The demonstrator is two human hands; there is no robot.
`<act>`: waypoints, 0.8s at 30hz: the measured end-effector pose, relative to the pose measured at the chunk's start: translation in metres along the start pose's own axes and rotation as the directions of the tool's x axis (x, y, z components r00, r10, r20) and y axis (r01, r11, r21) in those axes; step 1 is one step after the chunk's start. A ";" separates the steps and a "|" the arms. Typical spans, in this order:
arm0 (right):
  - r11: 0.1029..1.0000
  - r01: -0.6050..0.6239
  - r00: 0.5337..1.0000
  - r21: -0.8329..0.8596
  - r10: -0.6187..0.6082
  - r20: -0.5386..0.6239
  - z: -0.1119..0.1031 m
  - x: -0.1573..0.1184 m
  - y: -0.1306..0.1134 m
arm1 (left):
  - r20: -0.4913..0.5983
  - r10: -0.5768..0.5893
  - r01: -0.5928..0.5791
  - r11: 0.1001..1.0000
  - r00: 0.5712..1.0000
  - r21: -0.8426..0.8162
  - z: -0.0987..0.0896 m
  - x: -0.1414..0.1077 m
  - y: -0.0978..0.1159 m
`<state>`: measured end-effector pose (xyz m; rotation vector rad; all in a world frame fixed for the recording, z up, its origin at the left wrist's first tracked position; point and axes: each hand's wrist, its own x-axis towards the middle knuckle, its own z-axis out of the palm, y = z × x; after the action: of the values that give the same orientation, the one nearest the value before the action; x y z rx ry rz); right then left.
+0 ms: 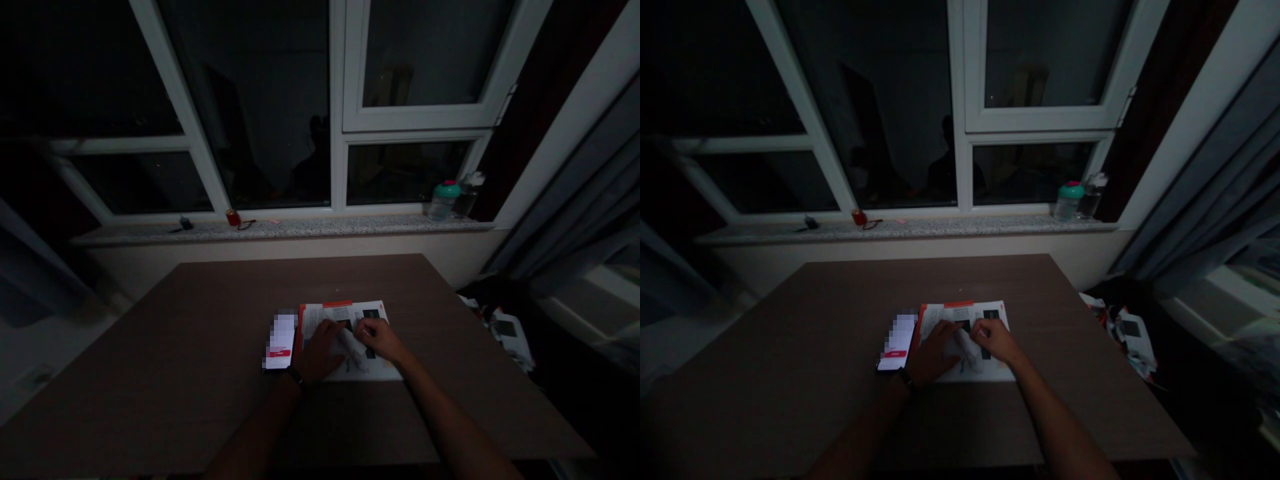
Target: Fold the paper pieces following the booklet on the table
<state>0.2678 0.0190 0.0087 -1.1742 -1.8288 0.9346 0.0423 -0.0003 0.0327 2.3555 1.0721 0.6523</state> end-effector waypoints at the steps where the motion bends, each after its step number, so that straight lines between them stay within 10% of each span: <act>1: 1.000 0.002 1.000 0.007 -0.002 0.015 0.000 0.000 0.000 | 0.002 -0.001 0.001 1.000 1.000 0.000 0.000 0.000 0.000; 24: 0.946 -0.116 0.986 -0.303 0.073 -0.151 -0.026 -0.004 0.010 | -0.214 -0.139 0.210 0.909 0.967 0.360 0.007 -0.002 -0.026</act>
<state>0.2958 0.0229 0.0111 -1.4927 -1.8651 0.6107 0.0305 0.0115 0.0114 2.5107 1.5994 0.6520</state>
